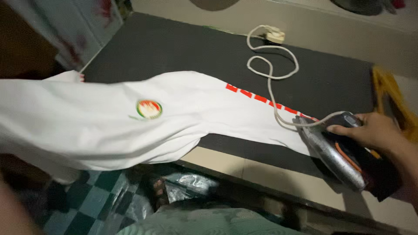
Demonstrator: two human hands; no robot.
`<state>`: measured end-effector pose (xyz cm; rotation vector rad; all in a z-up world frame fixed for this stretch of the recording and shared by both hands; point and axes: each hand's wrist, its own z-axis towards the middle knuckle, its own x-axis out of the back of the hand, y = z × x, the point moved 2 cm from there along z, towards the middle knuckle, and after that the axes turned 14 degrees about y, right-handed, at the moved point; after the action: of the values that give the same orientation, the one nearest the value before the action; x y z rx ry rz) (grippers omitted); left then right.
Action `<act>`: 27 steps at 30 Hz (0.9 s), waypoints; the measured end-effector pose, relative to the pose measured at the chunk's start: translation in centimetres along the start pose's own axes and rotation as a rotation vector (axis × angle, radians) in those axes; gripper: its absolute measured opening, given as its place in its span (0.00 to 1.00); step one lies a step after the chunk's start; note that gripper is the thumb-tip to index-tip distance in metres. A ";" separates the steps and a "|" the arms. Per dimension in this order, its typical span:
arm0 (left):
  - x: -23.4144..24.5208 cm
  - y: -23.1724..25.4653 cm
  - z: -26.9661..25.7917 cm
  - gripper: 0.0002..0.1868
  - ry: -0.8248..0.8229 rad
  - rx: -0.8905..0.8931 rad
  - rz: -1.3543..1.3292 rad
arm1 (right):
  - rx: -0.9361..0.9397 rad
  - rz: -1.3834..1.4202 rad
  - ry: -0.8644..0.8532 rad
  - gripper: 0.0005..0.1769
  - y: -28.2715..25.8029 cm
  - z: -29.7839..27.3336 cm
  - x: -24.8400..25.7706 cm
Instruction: The person irons a white long-sleeved shirt on a table, smoothing the front, sleeves, and back with an electric iron. They repeatedly reposition and flip the shirt to access different areas.
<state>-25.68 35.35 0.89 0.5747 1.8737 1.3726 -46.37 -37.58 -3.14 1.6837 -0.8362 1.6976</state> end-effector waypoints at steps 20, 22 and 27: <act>-3.9 -4.7 0.2 0.35 -0.340 -0.276 1.816 | 0.325 0.313 0.172 0.46 -20.0 -1.6 8.3; -6.6 -5.7 1.2 0.31 -0.293 -0.318 1.792 | 0.349 0.103 0.381 0.35 -19.4 -0.9 9.3; -13.8 -10.1 5.0 0.16 -0.593 -0.737 1.330 | 0.265 -0.030 0.250 0.36 -20.1 -3.8 10.7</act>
<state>-12.45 25.24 -5.41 1.6960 0.2631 2.1339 -33.12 -22.27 7.99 1.5942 -0.4843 2.0165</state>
